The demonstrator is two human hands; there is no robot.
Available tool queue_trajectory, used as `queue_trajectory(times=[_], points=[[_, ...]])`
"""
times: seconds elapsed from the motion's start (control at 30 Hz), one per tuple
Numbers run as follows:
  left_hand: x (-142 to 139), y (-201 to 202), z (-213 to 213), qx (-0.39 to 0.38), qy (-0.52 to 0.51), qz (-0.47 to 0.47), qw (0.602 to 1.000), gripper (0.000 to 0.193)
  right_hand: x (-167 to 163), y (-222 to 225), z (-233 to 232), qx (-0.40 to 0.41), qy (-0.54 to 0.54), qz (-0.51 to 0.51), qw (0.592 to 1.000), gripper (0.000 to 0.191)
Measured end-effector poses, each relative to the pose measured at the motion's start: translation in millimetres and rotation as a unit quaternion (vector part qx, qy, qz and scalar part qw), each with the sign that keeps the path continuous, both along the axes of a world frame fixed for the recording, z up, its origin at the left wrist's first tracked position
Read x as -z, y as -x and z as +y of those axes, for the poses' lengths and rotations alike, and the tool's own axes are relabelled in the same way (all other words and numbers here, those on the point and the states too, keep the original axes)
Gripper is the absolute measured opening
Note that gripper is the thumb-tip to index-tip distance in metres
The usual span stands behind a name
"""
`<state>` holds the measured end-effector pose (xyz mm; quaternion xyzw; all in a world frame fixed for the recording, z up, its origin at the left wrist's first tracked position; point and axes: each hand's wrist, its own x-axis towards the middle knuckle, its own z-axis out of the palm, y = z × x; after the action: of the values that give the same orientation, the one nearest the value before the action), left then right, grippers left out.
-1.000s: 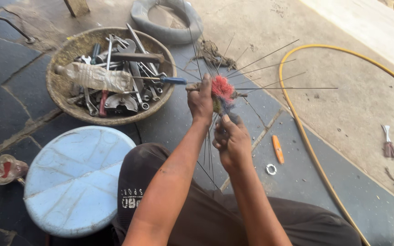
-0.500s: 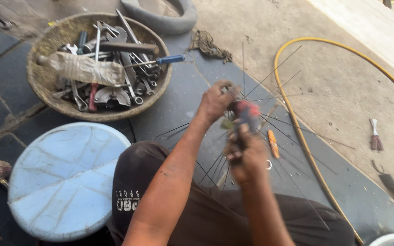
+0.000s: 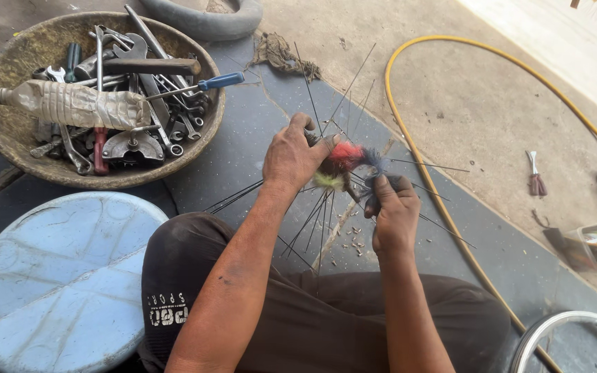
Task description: The person sits on the floor of a bicycle repair shop and dismantles a bicycle wheel. They pull spokes out of the rim and hub one at a time, unscrew nipples by hand, and gather the loose spokes around the hub while sorting through the parts.
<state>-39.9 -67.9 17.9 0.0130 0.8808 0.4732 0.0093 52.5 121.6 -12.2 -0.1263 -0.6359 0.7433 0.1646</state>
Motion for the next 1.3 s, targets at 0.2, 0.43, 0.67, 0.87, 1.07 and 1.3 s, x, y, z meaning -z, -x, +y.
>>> queue_trajectory(times=[0.2,0.43,0.67,0.87,1.07,1.3], points=[[-1.3,1.5,-2.4,0.019,0.036,-0.016,0.999,0.061,-7.5,6.8,14.8,-0.035,0.184,-0.045,0.981,0.009],[3.7,1.8,-1.2,0.059,0.022,0.005,0.998,0.067,-45.5,9.3,20.3,-0.07,0.237,-0.027,0.969,0.018],[-1.4,-6.7,6.2,0.113,-0.024,0.147,0.982,0.037,-88.6,62.0,48.9,0.024,0.247,-0.04,0.968,0.026],[-5.9,-14.4,14.9,0.139,-0.09,0.232,0.959,0.034,-77.2,106.9,125.5,0.007,0.257,-0.023,0.966,0.018],[1.2,-13.2,9.4,0.175,-0.049,0.258,0.949,0.024,-106.6,158.0,247.8,0.03,0.2,0.109,0.973,0.007],[-2.7,-10.0,-17.3,0.073,-0.028,0.221,0.972,0.028,-174.9,94.7,353.8,0.188,-0.116,0.011,0.975,0.014]])
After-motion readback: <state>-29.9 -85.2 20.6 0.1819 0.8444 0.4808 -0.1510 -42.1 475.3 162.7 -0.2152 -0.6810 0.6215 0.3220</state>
